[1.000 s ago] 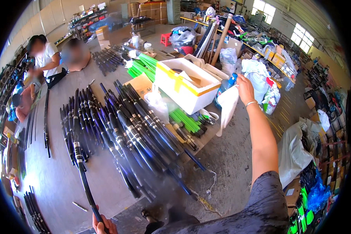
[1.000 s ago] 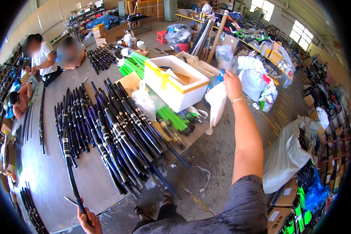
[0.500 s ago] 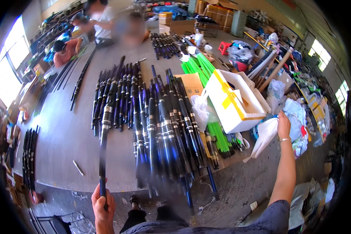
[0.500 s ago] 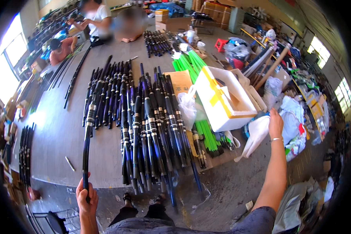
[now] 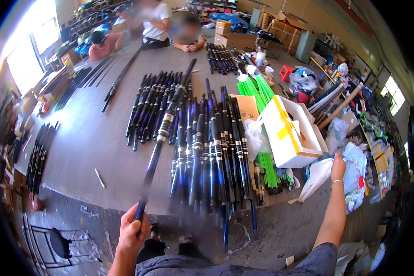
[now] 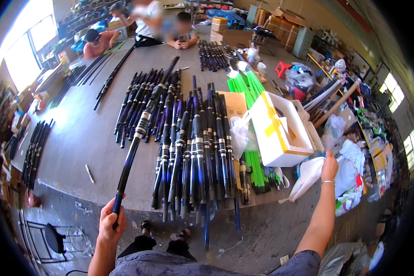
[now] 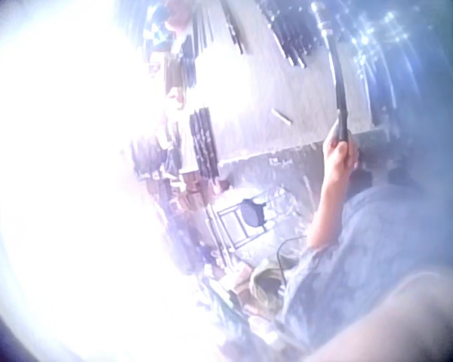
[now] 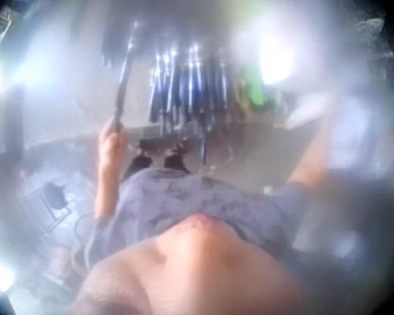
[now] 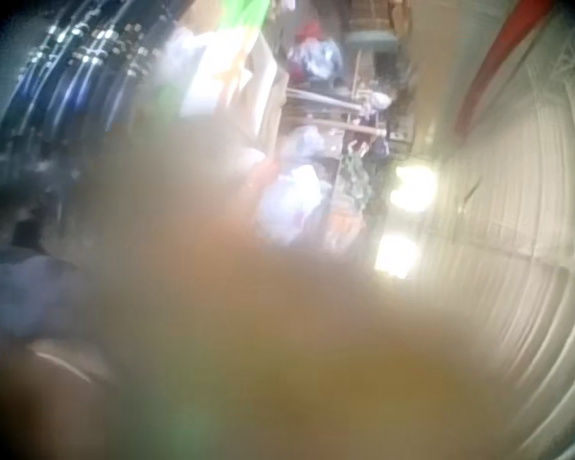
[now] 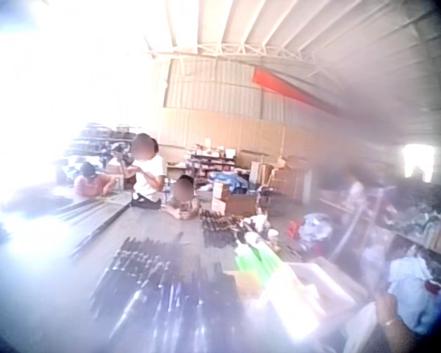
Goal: The person wipes long blue and black poles with a white cloth, then organizes them into a group on the table and marks one of the poles with a white marker.
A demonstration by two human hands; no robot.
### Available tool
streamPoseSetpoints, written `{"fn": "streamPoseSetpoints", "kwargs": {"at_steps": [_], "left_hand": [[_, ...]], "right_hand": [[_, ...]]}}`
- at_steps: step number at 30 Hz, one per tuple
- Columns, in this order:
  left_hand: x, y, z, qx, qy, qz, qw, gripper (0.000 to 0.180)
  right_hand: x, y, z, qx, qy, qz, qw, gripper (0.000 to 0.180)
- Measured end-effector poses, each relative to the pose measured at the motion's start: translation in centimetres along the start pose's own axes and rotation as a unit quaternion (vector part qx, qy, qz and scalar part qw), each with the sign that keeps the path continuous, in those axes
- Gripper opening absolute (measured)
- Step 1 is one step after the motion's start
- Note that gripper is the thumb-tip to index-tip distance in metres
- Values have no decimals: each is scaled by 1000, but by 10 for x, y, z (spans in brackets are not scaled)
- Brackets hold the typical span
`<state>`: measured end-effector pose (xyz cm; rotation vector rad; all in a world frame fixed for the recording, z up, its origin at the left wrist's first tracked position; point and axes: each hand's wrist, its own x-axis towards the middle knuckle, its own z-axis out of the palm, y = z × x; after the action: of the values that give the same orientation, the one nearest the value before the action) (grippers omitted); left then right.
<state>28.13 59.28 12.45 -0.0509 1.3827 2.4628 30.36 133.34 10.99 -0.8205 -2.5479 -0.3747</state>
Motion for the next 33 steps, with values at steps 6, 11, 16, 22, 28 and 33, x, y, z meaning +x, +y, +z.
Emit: {"fn": "streamPoseSetpoints", "kwargs": {"at_steps": [6,11,16,22,28,33], "left_hand": [[-9,7,-11,16,-24,-29,999,81],[-16,5,-19,-3,-33,-33,999,81],[-3,4,-28,-10,-88,-40,995,80],[10,13,-49,10,-153,-46,987,70],[20,21,-52,-8,-200,-74,977,67],[11,35,-72,27,-228,-88,969,64]], "right_hand": [[-9,4,-14,-16,133,-110,985,18],[-53,-26,-59,95,40,44,994,16],[-128,5,-88,317,191,100,924,8],[-172,-49,-236,410,306,102,853,11],[-220,-229,-316,632,147,-7,761,7],[-272,-379,-319,679,-47,-93,726,9]]}}
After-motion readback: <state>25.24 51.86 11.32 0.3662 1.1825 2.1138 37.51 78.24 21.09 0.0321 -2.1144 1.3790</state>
